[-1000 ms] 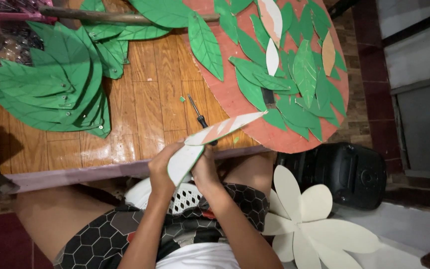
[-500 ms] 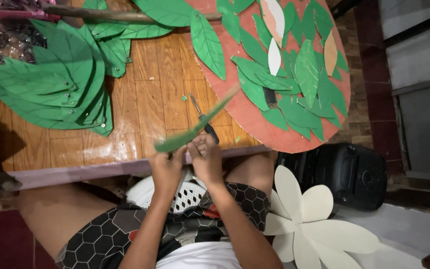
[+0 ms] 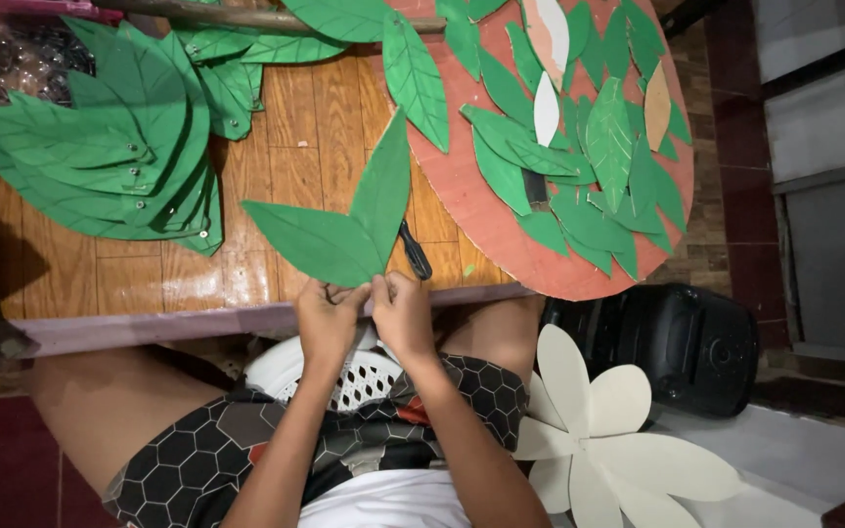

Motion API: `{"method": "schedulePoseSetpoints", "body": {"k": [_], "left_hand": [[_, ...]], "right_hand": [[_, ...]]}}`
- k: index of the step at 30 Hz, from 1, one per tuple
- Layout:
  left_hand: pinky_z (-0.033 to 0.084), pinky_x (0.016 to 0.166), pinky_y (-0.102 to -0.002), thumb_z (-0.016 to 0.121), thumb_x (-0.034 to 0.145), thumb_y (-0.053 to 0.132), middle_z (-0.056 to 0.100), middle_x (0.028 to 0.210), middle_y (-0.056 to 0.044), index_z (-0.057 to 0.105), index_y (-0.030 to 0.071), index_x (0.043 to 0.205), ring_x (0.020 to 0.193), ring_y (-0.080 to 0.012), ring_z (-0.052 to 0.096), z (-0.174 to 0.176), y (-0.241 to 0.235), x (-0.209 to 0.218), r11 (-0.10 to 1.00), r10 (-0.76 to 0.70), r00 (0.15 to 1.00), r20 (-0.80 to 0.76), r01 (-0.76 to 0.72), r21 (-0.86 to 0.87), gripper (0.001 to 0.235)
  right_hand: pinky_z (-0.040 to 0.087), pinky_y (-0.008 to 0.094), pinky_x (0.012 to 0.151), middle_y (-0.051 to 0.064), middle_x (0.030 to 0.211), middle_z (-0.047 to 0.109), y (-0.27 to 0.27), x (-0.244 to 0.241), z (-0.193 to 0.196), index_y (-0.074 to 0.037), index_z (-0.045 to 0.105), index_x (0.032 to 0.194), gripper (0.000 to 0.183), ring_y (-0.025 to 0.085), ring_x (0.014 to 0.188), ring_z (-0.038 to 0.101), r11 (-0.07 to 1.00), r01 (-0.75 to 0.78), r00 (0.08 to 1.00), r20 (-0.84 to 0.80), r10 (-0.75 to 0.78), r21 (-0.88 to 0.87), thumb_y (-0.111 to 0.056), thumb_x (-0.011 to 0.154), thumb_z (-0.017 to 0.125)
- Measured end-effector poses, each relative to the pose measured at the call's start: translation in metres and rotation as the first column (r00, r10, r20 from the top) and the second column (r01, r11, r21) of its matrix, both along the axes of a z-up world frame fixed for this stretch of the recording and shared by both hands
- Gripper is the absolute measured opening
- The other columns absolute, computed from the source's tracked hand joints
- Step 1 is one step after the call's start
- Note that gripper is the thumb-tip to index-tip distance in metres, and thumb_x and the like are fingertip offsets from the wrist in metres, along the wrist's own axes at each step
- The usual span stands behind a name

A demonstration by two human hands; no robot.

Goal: Attaching green paper leaves to a craft base using a small screwdriver.

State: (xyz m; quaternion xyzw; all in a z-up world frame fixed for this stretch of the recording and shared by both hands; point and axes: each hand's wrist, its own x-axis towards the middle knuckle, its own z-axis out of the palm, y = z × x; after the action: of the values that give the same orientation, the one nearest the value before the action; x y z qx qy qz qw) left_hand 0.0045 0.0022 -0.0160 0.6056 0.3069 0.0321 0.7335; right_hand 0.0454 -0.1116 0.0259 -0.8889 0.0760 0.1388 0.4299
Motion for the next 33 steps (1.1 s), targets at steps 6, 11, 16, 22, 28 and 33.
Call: {"method": "schedulePoseSetpoints", "body": {"k": [6, 11, 16, 22, 28, 33], "left_hand": [[0.060, 0.073, -0.033, 0.078, 0.082, -0.008, 0.077, 0.092, -0.015, 0.067, 0.003, 0.114, 0.077, -0.0144, 0.072, 0.007, 0.000, 0.001, 1.000, -0.009, 1.000, -0.023, 0.008, -0.024, 0.036], [0.059, 0.071, -0.030, 0.078, 0.082, -0.006, 0.076, 0.091, -0.013, 0.067, 0.005, 0.114, 0.076, -0.0125, 0.072, -0.010, 0.000, 0.004, 1.000, 0.006, 1.000, -0.022, -0.007, -0.029, 0.036], [0.060, 0.071, -0.032, 0.080, 0.081, -0.006, 0.076, 0.092, -0.013, 0.065, 0.005, 0.115, 0.076, -0.0137, 0.073, 0.000, 0.001, 0.003, 0.997, 0.043, 0.999, -0.034, -0.045, -0.059, 0.039], [0.060, 0.071, -0.030, 0.078, 0.083, -0.006, 0.076, 0.089, -0.010, 0.068, 0.008, 0.115, 0.076, -0.0136, 0.073, -0.013, -0.004, 0.002, 0.999, -0.017, 1.000, 0.002, 0.016, 0.031, 0.037], [0.058, 0.072, -0.029, 0.078, 0.084, -0.006, 0.076, 0.088, -0.006, 0.069, 0.010, 0.112, 0.075, -0.0085, 0.070, -0.008, 0.001, -0.003, 0.991, -0.019, 1.000, 0.005, 0.018, 0.132, 0.034], [0.057, 0.071, -0.031, 0.077, 0.083, -0.008, 0.076, 0.085, -0.010, 0.068, 0.005, 0.109, 0.073, -0.0098, 0.068, 0.018, -0.001, -0.002, 0.988, -0.011, 1.000, 0.015, 0.009, 0.153, 0.030]], "right_hand": [[0.053, 0.050, 0.069, 0.016, 0.068, 0.063, 0.003, -0.007, 0.028, -0.005, 0.062, 0.084, 0.022, 0.042, 0.075, 0.067, 0.969, -0.109, 0.969, 0.193, 0.152, -0.220, -0.022, 0.097, 0.058], [0.051, 0.053, 0.080, 0.028, 0.088, 0.055, 0.009, -0.012, 0.056, 0.003, 0.057, 0.094, 0.009, 0.050, 0.091, 0.059, 0.939, -0.219, 0.858, 0.406, 0.314, -0.264, -0.001, 0.095, 0.049], [0.055, 0.049, 0.078, 0.010, 0.094, 0.058, 0.012, -0.009, 0.037, -0.013, 0.060, 0.103, 0.019, 0.038, 0.091, 0.066, 0.937, -0.116, 0.934, 0.285, 0.216, -0.330, -0.023, 0.089, 0.067], [0.056, 0.051, 0.067, 0.016, 0.069, 0.065, 0.004, 0.003, 0.013, -0.011, 0.065, 0.077, 0.040, 0.041, 0.081, 0.071, 0.946, -0.056, 0.985, 0.140, 0.106, -0.318, -0.042, 0.101, 0.054], [0.050, 0.048, 0.062, 0.018, 0.057, 0.060, 0.005, -0.001, 0.015, -0.006, 0.061, 0.077, 0.030, 0.039, 0.069, 0.069, 0.991, -0.067, 0.992, 0.101, 0.078, -0.113, -0.027, 0.098, 0.058], [0.054, 0.051, 0.072, 0.021, 0.074, 0.062, 0.001, -0.005, 0.015, -0.004, 0.059, 0.091, 0.018, 0.045, 0.084, 0.068, 0.982, -0.135, 0.958, 0.235, 0.163, -0.132, -0.021, 0.097, 0.063]]}}
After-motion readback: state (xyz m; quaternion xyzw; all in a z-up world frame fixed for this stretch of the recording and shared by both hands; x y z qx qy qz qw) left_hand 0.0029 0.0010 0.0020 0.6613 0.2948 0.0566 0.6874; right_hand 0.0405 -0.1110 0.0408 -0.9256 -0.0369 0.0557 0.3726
